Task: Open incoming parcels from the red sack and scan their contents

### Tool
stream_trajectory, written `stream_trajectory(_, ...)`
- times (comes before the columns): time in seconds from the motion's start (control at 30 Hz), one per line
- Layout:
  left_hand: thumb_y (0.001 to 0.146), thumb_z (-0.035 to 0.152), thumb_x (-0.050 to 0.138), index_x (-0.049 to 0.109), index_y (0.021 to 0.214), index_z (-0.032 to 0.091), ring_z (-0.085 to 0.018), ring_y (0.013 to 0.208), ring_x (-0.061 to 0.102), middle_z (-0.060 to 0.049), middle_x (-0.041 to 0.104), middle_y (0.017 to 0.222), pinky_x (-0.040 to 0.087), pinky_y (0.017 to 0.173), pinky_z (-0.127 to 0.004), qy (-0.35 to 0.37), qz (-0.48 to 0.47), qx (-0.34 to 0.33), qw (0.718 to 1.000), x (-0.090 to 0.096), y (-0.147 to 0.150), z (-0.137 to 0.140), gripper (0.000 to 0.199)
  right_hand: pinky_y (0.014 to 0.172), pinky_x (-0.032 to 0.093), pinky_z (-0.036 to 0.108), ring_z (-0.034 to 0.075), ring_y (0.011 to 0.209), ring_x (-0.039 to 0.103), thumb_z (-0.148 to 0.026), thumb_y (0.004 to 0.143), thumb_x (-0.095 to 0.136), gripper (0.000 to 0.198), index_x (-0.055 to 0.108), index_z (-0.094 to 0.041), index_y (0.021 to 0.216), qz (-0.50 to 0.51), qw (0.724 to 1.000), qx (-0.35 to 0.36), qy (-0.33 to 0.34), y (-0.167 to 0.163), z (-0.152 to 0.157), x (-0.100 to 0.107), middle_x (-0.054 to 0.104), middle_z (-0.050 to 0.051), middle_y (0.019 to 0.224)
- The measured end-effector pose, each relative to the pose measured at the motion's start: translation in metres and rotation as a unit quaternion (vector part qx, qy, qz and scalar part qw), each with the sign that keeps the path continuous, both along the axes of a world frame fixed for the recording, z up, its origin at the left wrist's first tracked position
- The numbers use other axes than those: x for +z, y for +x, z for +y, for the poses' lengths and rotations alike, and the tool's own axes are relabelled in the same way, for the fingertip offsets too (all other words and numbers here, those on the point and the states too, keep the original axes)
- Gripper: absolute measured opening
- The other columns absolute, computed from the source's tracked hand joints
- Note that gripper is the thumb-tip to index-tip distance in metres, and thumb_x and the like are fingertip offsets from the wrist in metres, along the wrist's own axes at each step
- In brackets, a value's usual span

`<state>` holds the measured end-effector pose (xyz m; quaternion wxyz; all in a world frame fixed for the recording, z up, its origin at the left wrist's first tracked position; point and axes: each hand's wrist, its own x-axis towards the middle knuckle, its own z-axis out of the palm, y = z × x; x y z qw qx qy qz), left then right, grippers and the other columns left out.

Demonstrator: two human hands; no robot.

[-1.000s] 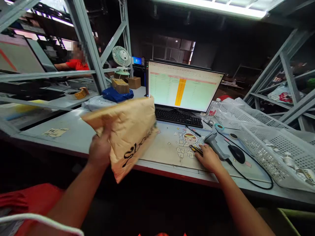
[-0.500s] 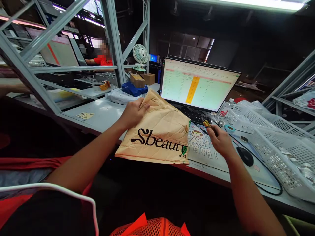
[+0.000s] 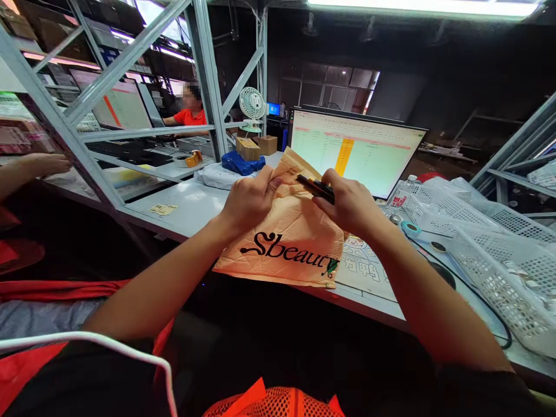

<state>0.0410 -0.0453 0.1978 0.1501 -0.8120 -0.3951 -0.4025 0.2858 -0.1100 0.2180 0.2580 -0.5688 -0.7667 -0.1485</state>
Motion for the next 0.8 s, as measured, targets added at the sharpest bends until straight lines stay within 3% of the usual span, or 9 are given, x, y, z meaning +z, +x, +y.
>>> stream_trajectory(0.17,0.111,0.041,0.041,0.061,0.103,0.020,-0.020,0.057,0.057,-0.004,0.061,0.066,0.028,0.057,-0.032,-0.004,0.009,0.003,1.000,0.004,0.006,-0.002,0.030,0.064,0.040,0.032,0.020,0.065,0.057,-0.029,0.107,0.048,0.018,0.058,-0.022,0.120,-0.065,0.997,-0.025,0.029,-0.004,-0.002,0.000,0.068,0.006,0.079)
stream_trajectory(0.33,0.112,0.045,0.034,0.064,0.101,0.020,-0.018,0.055,0.056,-0.004,0.059,0.064,0.029,0.056,-0.031,0.056,0.017,-0.001,0.998,0.002,0.010,-0.011,0.041,0.069,0.041,0.033,0.021,0.070,0.061,-0.015,0.104,0.046,0.024,0.059,-0.022,0.123,-0.106,0.993,-0.001,0.060,-0.014,0.000,0.005,0.073,0.009,0.085)
stream_trajectory(0.4,0.111,0.046,0.035,0.067,0.101,0.020,-0.017,0.055,0.055,-0.004,0.059,0.064,0.030,0.057,-0.031,0.085,0.009,-0.010,0.996,-0.003,0.006,-0.014,0.043,0.069,0.041,0.033,0.021,0.069,0.061,-0.013,0.102,0.049,0.028,0.060,-0.023,0.126,-0.115,0.993,-0.010,0.036,-0.005,0.002,0.001,0.073,0.008,0.082)
stream_trajectory(0.53,0.111,0.048,0.035,0.068,0.101,0.019,-0.016,0.051,0.051,-0.003,0.057,0.061,0.028,0.056,-0.031,0.112,-0.049,-0.020,0.992,-0.018,-0.007,-0.015,0.045,0.065,0.040,0.033,0.022,0.065,0.062,-0.016,0.102,0.051,0.026,0.064,-0.023,0.123,-0.151,0.979,-0.104,-0.088,0.034,0.005,-0.023,0.073,0.009,0.082)
stream_trajectory(0.6,0.112,0.053,0.032,0.066,0.094,0.020,-0.014,0.047,0.045,-0.001,0.051,0.057,0.026,0.054,-0.030,0.102,-0.075,-0.025,0.992,-0.025,-0.010,-0.012,0.050,0.065,0.040,0.034,0.024,0.068,0.063,-0.018,0.104,0.049,0.023,0.065,-0.022,0.121,-0.163,0.969,-0.143,-0.117,0.052,0.003,-0.036,0.074,0.011,0.085)
stream_trajectory(0.8,0.111,0.049,0.037,0.057,0.081,0.021,-0.013,0.051,0.045,0.001,0.049,0.058,0.030,0.054,-0.030,0.039,-0.189,-0.023,0.981,-0.033,-0.022,0.005,0.045,0.077,0.044,0.035,0.029,0.096,0.069,-0.030,0.109,0.042,0.031,0.061,-0.019,0.131,-0.072,0.984,-0.148,-0.062,0.078,-0.009,-0.082,0.076,0.014,0.110)
